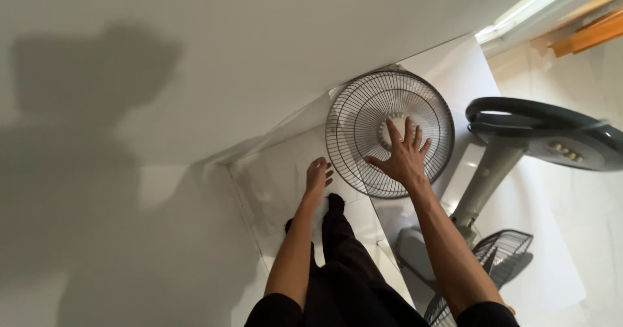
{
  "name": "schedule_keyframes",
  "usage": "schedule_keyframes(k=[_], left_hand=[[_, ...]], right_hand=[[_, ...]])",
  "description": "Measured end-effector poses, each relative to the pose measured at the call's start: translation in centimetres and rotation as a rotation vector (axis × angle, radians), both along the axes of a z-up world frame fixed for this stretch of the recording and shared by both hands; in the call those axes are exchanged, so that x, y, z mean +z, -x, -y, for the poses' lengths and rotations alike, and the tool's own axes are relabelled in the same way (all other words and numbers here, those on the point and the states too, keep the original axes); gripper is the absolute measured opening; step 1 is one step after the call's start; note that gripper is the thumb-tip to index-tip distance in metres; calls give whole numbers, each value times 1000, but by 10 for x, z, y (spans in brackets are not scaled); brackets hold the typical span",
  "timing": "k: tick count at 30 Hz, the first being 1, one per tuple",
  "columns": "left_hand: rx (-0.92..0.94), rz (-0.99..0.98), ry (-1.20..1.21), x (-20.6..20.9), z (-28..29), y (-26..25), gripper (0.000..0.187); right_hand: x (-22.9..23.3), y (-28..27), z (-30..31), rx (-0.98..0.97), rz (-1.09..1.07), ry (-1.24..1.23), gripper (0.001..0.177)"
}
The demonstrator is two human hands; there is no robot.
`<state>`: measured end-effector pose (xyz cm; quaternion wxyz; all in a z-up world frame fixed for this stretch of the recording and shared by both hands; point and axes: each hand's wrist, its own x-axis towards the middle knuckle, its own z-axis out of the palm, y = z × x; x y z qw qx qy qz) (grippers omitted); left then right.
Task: The person reassembles a standing electric fan by hand. They attach the fan blades to the motor hub, secure the central cap, and then fit the front wire cage onto the fan head.
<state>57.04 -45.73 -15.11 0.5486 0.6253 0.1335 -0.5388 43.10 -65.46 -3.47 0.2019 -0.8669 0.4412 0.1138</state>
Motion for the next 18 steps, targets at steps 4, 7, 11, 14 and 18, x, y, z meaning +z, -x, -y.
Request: schedule_keyframes(k=[4, 7, 11, 14, 18], left_hand=[[166, -129, 90, -18, 19, 11, 45], [244, -176, 126, -24, 19, 20, 42], [335, -234, 166, -31, 29, 25, 29], [404, -229, 191, -34, 33, 28, 25], [464, -204, 207, -28, 35, 31, 25]], right_hand=[[-3, -6, 7, 96, -25, -4, 132], [-2, -6, 7, 79, -52, -51, 130], [0, -5, 10, 111, -52, -56, 129], [3, -11, 9, 114, -57, -56, 129], [13, -11, 17, 120, -111, -78, 122]])
